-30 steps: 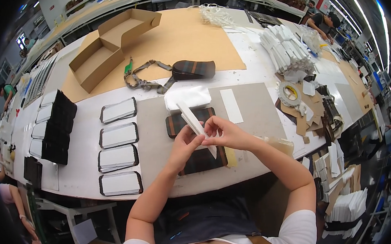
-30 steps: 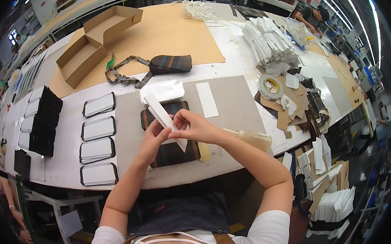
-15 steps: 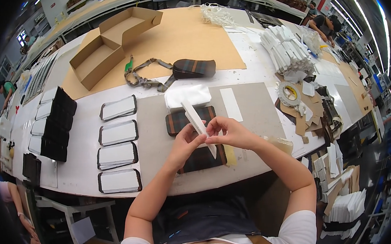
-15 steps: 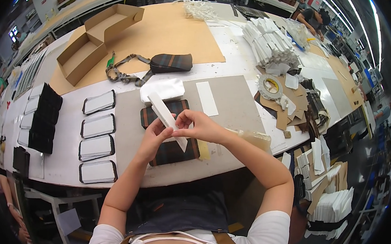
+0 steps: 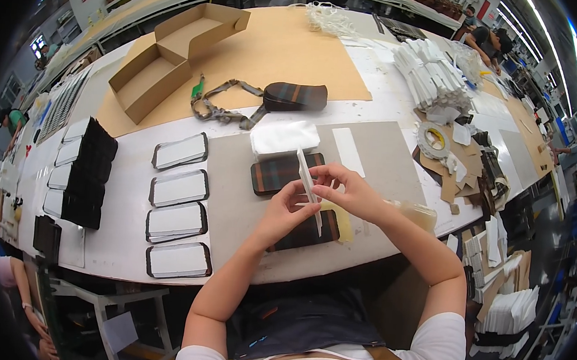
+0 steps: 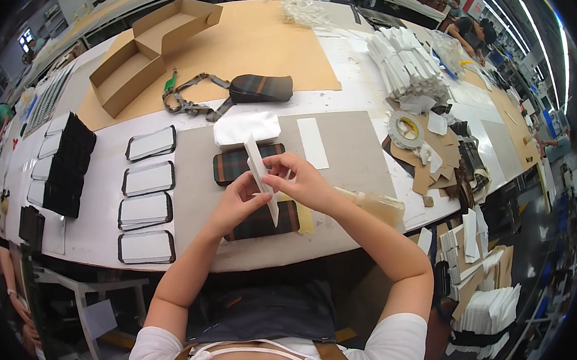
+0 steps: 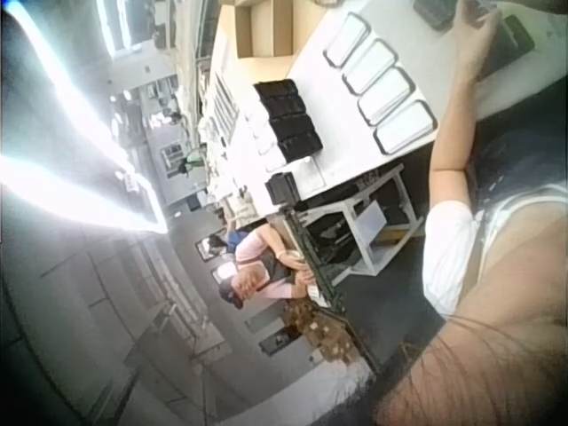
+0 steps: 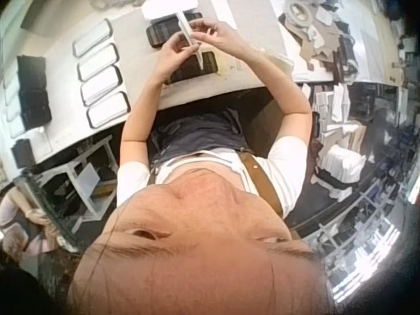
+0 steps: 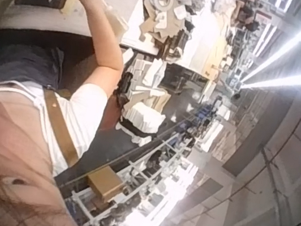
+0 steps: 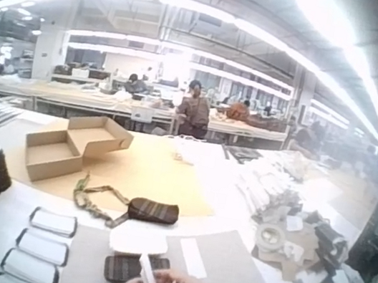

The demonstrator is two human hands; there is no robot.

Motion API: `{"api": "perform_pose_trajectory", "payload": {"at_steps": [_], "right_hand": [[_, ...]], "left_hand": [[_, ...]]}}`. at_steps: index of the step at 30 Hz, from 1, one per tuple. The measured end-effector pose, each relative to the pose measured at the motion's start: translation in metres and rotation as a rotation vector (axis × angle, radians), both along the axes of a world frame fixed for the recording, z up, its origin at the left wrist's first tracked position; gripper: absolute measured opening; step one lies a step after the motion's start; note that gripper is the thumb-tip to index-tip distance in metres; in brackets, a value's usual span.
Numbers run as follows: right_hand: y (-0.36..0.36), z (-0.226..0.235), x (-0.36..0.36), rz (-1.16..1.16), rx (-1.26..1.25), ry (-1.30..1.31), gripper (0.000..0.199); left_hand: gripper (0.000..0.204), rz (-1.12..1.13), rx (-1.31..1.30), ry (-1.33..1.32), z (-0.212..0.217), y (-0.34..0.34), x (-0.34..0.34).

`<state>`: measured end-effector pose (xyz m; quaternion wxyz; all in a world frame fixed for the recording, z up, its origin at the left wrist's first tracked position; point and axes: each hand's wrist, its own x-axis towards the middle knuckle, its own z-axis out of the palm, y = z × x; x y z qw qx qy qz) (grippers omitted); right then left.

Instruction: The recorder is applying glue and lining to leather components to assemble cases.

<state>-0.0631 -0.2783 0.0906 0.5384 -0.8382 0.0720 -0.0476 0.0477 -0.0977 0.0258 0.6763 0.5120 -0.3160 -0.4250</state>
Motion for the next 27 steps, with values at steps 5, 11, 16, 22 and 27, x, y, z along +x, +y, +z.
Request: {"api": "perform_pose_trajectory", "payload": {"at_steps": [5, 11, 16, 22, 27], "right_hand": [[0.004, -0.006, 0.0, -0.081, 0.042, -0.075, 0.043], [0.003, -0.017, 0.002, -0.184, 0.132, -0.176, 0.029], [-0.049, -0.007, 0.01, -0.199, 0.466, -0.115, 0.014], [-0.185, -0.046, 0.015, -0.582, 0.093, 0.014, 0.02], [-0.203, -0.079, 0.01, -0.627, -0.048, 0.24, 0.018]], "left_hand": [[0.056, 0.023, -0.008, 0.029, 0.004, 0.0, 0.002], [0.057, 0.032, -0.035, 0.047, 0.005, 0.001, 0.001], [0.056, 0.076, -0.086, 0.149, 0.005, -0.001, 0.003], [0.056, 0.06, -0.075, 0.125, 0.009, 0.0, 0.001], [0.055, 0.041, -0.065, 0.144, 0.008, 0.001, 0.002]]}}
